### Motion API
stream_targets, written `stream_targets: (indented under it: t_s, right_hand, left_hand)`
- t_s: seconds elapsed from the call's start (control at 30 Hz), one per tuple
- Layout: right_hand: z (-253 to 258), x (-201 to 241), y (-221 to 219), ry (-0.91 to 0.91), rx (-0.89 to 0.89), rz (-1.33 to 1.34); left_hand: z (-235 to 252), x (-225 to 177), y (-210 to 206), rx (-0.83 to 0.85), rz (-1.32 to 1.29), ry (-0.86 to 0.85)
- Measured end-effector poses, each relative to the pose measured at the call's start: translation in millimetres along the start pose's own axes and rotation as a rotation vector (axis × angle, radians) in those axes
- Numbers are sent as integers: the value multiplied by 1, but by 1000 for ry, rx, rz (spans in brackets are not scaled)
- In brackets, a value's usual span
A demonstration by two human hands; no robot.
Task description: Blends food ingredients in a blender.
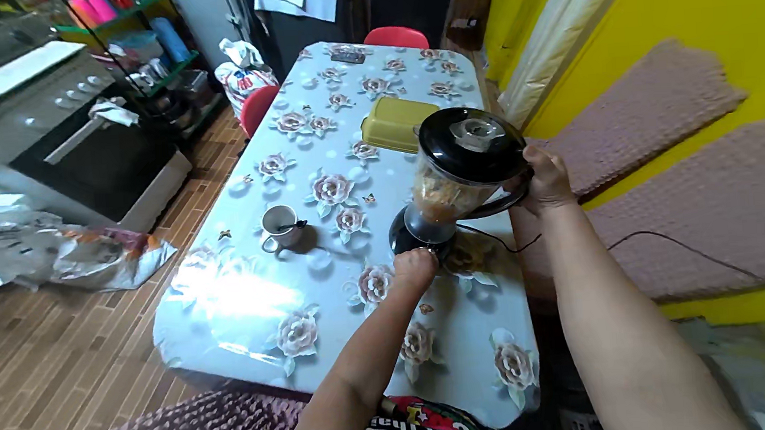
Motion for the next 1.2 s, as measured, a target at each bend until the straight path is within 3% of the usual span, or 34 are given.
stream_targets:
  t_s: [0.03,0.13,0.23,0.33,0.47,0.53,0.6,0.73,0.87,1.0,1.2]
  right_hand:
    - [1,-4,6,0,-3,1]
    - [-21,22,-18,-62,-140,24]
    - [-43,60,-52,-88,-213,16]
    - [-49,68,-60,-90,-184,18]
    - [-35,43,-36,-81,-148,17]
    - [-17,13,-8,-27,-93,14]
    - [-3,-4,11,9,-38,-12]
    - [-9,7,-2,-27,-71,-11]
    - [-19,27,-23,-54,-58,4]
    - [-20,34,-30,-27,-71,-2]
    - [-20,36,-33,-20,-62,9]
  left_hand:
    - [33,21,-19,-310,-104,-119]
    - [84,74,-46,-325,-705,-73]
    - [68,123,-52,-630,-1229,43]
    - [39,171,-56,-929,-1696,213]
    - [12,209,-58,-1164,-1959,369]
    - [12,206,-62,-1110,-1873,374]
    - [22,186,-66,-948,-1665,267]
    - [56,133,-72,-638,-1198,15]
    - [79,92,-66,-424,-757,-66]
    - [93,64,-54,-336,-475,-96]
    - [100,55,-45,-297,-313,-45]
Point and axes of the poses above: each hand's wrist, its own z-axis towards the middle knuckle, its own y-axis out of the back of the hand, x = y × z, the point moved 7 cm from there along z, towards the middle knuckle, and after that the axes turned 15 degrees about -y, right-handed, at the moved point
